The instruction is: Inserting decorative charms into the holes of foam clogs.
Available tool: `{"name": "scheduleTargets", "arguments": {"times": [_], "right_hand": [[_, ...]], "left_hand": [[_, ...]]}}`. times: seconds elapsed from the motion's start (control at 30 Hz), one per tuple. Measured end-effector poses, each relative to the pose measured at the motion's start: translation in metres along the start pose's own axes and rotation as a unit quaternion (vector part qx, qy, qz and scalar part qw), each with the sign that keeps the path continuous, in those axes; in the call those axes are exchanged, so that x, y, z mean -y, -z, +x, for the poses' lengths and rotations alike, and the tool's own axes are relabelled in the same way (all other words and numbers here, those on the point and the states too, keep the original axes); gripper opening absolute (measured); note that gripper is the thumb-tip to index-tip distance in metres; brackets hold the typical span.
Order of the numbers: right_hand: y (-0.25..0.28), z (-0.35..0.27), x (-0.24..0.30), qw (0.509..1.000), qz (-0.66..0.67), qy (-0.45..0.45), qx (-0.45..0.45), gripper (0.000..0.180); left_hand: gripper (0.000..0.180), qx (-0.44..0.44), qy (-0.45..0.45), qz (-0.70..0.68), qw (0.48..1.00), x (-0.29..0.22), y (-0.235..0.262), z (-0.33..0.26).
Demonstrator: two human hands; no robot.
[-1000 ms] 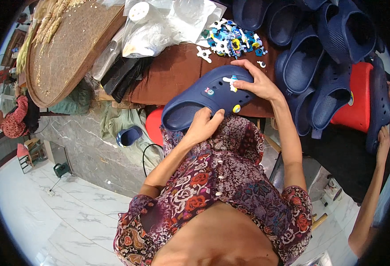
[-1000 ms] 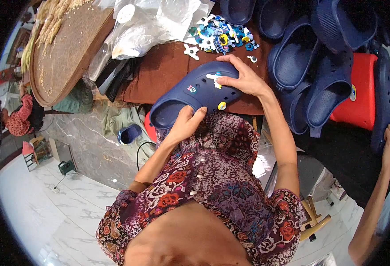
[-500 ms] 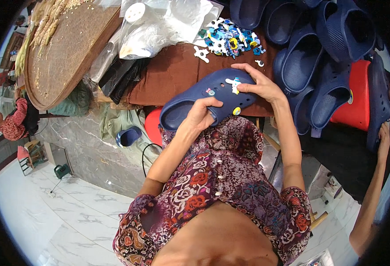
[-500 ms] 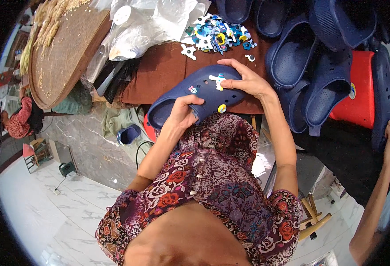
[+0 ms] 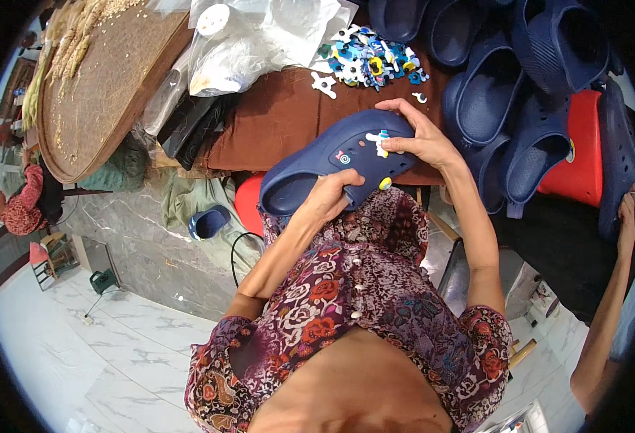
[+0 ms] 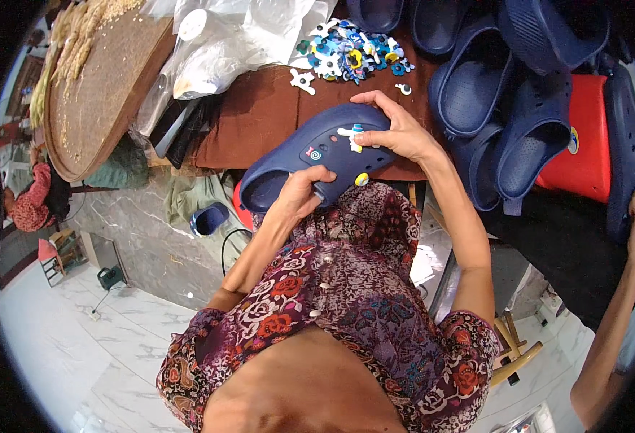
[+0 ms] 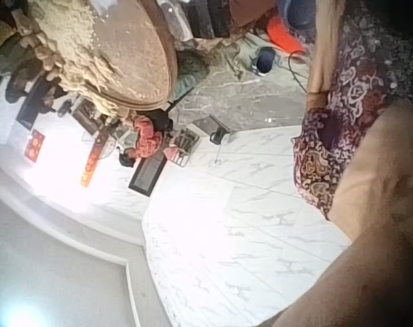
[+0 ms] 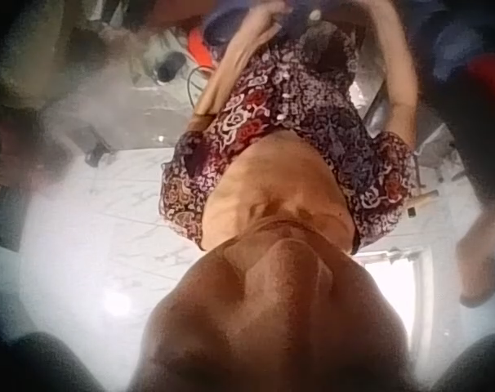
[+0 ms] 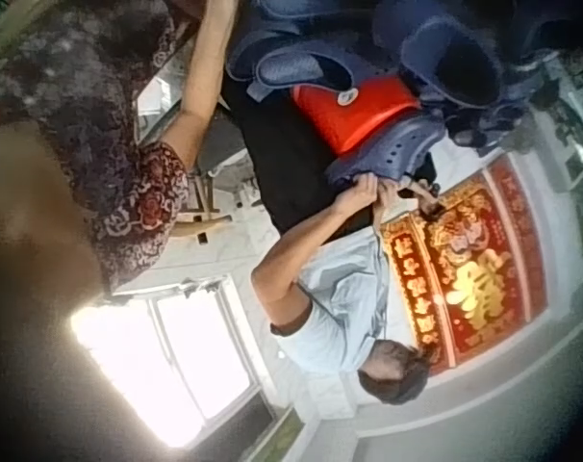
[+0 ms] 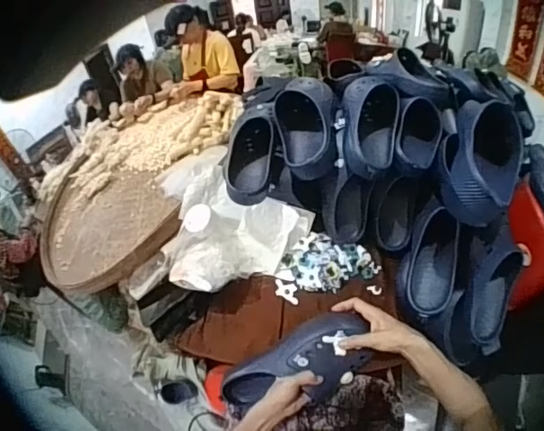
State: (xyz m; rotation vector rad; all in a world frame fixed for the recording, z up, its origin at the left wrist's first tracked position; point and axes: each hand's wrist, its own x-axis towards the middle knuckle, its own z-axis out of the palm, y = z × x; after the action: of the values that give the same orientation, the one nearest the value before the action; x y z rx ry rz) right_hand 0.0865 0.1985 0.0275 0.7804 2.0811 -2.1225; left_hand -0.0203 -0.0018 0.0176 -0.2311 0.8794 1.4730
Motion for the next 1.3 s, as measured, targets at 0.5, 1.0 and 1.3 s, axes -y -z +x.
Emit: {"name": "scheduleTargets", "arguments": {"times": [0.5,1.0,1.3], "right_hand": [[-0.006,-0.007,-0.019,0.997,0.027,0.047,-0.046,0.06],[-0.007,0.001,-0.017,0.99,-0.066,0.097,-0.081,0.057],[-0.003,0.01,-0.001,0.979,-0.052,0.153,-0.126,0.051]], "left_hand": [[0.046,0.002,0.0,-0.063,0.998,-0.009,0.006,0.004],[0.036,0.0,-0.09,0.06,0.994,-0.004,0.022,-0.009],[0.036,-0.012,-0.127,0.09,0.988,-0.014,0.017,-0.025]]}}
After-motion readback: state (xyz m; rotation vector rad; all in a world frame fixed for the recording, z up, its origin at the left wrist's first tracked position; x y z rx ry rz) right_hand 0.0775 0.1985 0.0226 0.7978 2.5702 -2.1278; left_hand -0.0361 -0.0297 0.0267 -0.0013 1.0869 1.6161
